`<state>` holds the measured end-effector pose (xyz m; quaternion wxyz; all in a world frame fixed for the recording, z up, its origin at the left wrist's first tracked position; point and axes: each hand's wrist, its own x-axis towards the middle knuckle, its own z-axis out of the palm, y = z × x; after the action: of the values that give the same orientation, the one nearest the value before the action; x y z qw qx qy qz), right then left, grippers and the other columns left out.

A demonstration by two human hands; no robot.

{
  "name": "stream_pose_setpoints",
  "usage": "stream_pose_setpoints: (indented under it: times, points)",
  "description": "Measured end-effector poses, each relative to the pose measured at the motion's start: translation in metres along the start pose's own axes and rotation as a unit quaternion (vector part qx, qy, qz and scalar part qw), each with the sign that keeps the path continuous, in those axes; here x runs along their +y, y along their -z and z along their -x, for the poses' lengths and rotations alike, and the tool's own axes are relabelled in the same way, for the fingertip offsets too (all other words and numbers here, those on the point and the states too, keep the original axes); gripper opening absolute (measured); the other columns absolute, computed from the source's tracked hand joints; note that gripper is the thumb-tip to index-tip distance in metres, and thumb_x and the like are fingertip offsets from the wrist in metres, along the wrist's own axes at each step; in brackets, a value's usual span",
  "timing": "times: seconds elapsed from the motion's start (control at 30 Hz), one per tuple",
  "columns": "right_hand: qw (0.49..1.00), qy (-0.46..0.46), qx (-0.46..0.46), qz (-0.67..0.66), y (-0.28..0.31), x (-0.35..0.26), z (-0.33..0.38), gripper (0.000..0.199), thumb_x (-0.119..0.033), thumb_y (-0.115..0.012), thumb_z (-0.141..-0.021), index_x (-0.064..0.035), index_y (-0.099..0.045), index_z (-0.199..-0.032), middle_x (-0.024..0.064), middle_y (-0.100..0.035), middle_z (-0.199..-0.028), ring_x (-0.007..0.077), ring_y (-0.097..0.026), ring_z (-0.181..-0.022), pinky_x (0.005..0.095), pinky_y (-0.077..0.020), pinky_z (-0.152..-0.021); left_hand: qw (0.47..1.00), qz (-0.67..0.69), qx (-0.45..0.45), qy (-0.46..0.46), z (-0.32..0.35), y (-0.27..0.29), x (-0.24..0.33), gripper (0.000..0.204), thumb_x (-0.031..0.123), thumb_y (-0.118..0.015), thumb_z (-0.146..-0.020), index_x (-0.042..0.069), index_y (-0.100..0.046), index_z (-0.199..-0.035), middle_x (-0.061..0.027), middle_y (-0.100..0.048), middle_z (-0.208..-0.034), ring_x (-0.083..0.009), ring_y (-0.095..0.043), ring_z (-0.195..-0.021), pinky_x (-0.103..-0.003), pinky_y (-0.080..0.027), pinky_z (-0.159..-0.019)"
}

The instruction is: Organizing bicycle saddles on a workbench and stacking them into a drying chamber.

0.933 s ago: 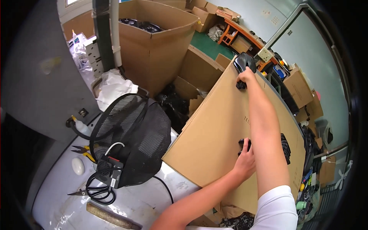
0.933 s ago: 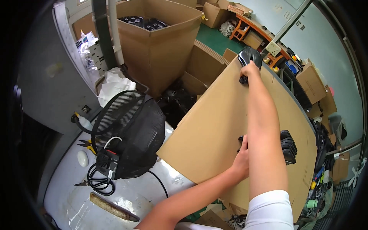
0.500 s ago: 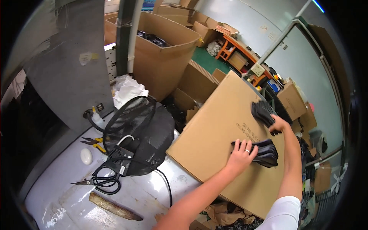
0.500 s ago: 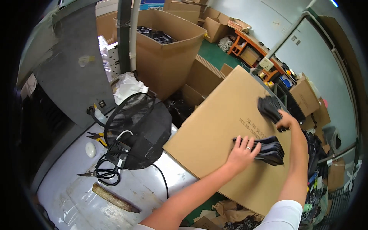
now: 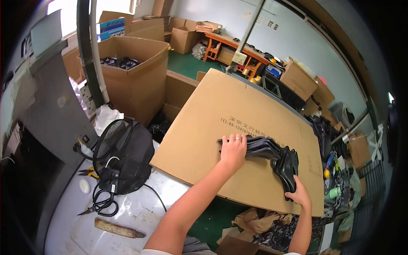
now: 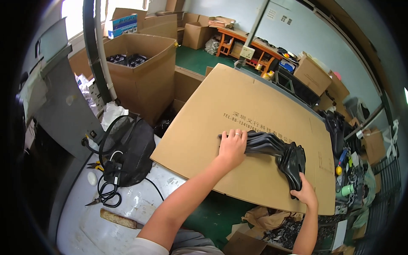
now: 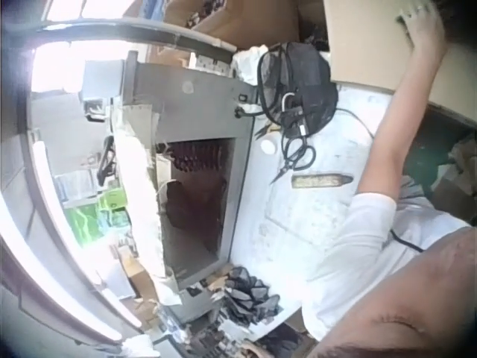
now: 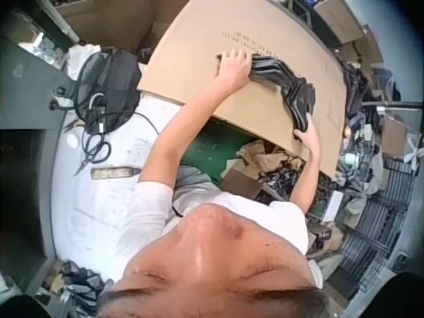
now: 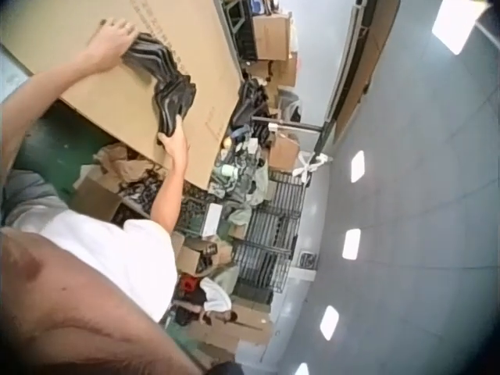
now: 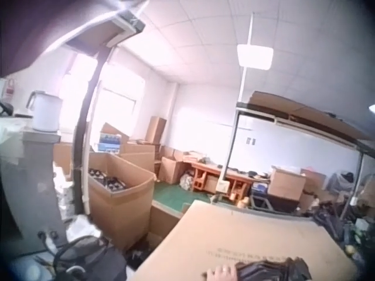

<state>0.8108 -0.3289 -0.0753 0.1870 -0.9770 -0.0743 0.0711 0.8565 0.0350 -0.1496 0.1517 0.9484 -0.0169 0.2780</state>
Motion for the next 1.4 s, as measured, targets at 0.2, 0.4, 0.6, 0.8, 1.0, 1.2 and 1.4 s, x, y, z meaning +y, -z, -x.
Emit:
stream_pose_setpoints:
  times: [0.2, 0.4, 0.6, 0.8, 1.0, 1.2, 1.4]
  points:
    - [0.998, -0.008, 0.061, -0.006, -0.018, -0.019, -0.005, 0.084, -0.006, -0.081, -0.070, -0.0034, -0.047, -0.147, 0.0276, -0.063, -0.131, 0.0441, -0.063, -0.119, 0.0446, -0.0508, -0.099, 0.980, 0.001, -0.197, 0.032, -0.004, 0.036, 0.003, 0.059, 0.029, -0.082, -0.079, 0.000, -0.057, -0.124, -0.0150, -0.061, -0.124, -0.0296, -0.058, -0.121, -0.047, -0.051, -0.098]
    - [0.989, 0.100, 0.103, -0.024, -0.031, 0.059, -0.026, 0.088, 0.006, -0.069, -0.064, 0.0018, -0.046, -0.149, 0.0238, -0.052, -0.149, 0.0365, -0.047, -0.143, 0.0387, -0.0357, -0.118, 0.976, 0.113, -0.161, 0.092, 0.035, 0.075, -0.014, 0.047, 0.023, -0.081, -0.077, -0.002, -0.058, -0.109, -0.0216, -0.070, -0.104, -0.0357, -0.072, -0.099, -0.043, -0.057, -0.087]
    - [0.980, 0.114, 0.086, -0.136, -0.047, 0.044, -0.046, 0.095, -0.002, -0.068, -0.061, 0.0066, -0.040, -0.151, 0.0266, -0.049, -0.148, 0.0376, -0.047, -0.139, 0.0396, -0.0353, -0.116, 0.972, 0.181, -0.081, 0.125, 0.102, 0.205, -0.052, 0.050, 0.020, -0.078, -0.073, -0.002, -0.054, -0.110, -0.0245, -0.068, -0.102, -0.0412, -0.068, -0.100, -0.048, -0.055, -0.087]
    - [0.877, 0.116, -0.163, -0.436, -0.089, -0.146, 0.012, 0.106, -0.004, -0.087, -0.060, 0.0028, -0.038, -0.153, 0.0170, -0.061, -0.127, 0.0291, -0.061, -0.118, 0.0401, -0.0479, -0.106, 0.913, 0.235, 0.010, 0.334, 0.271, 0.360, -0.068, 0.091, 0.035, -0.084, -0.078, -0.008, -0.041, -0.145, -0.0327, -0.059, -0.132, -0.0432, -0.061, -0.123, -0.045, -0.048, -0.106]
    - [0.723, 0.369, -0.397, -0.428, -0.190, -0.325, 0.084, 0.097, -0.010, -0.098, -0.057, 0.0000, -0.050, -0.141, 0.0105, -0.061, -0.120, 0.0208, -0.061, -0.107, 0.0337, -0.0511, -0.094, 0.784, 0.207, 0.230, 0.539, 0.487, 0.391, -0.072, 0.085, 0.023, -0.086, -0.079, -0.005, -0.044, -0.147, -0.0215, -0.065, -0.128, -0.0312, -0.064, -0.117, -0.039, -0.048, -0.102]
    - [0.560, 0.411, -0.637, -0.334, -0.287, -0.452, 0.259, 0.085, -0.018, -0.094, -0.075, 0.0011, -0.046, -0.143, 0.0083, -0.060, -0.125, 0.0167, -0.056, -0.115, 0.0302, -0.0474, -0.099, 0.708, -0.061, 0.243, 0.660, 0.578, 0.427, -0.048, 0.107, 0.021, -0.083, -0.076, -0.003, -0.020, -0.159, -0.0338, -0.058, -0.133, -0.0477, -0.062, -0.121, -0.046, -0.050, -0.101]
    - [0.543, 0.444, -0.641, -0.313, -0.334, -0.477, 0.366, 0.095, -0.011, -0.081, -0.087, -0.0017, -0.020, -0.159, 0.0165, -0.048, -0.144, 0.0247, -0.050, -0.134, 0.0367, -0.0407, -0.113, 0.728, -0.016, 0.404, 0.554, 0.630, 0.393, -0.082, 0.091, 0.031, -0.064, -0.098, -0.009, -0.010, -0.160, -0.0350, -0.037, -0.154, -0.0460, -0.039, -0.144, -0.046, -0.030, -0.119]
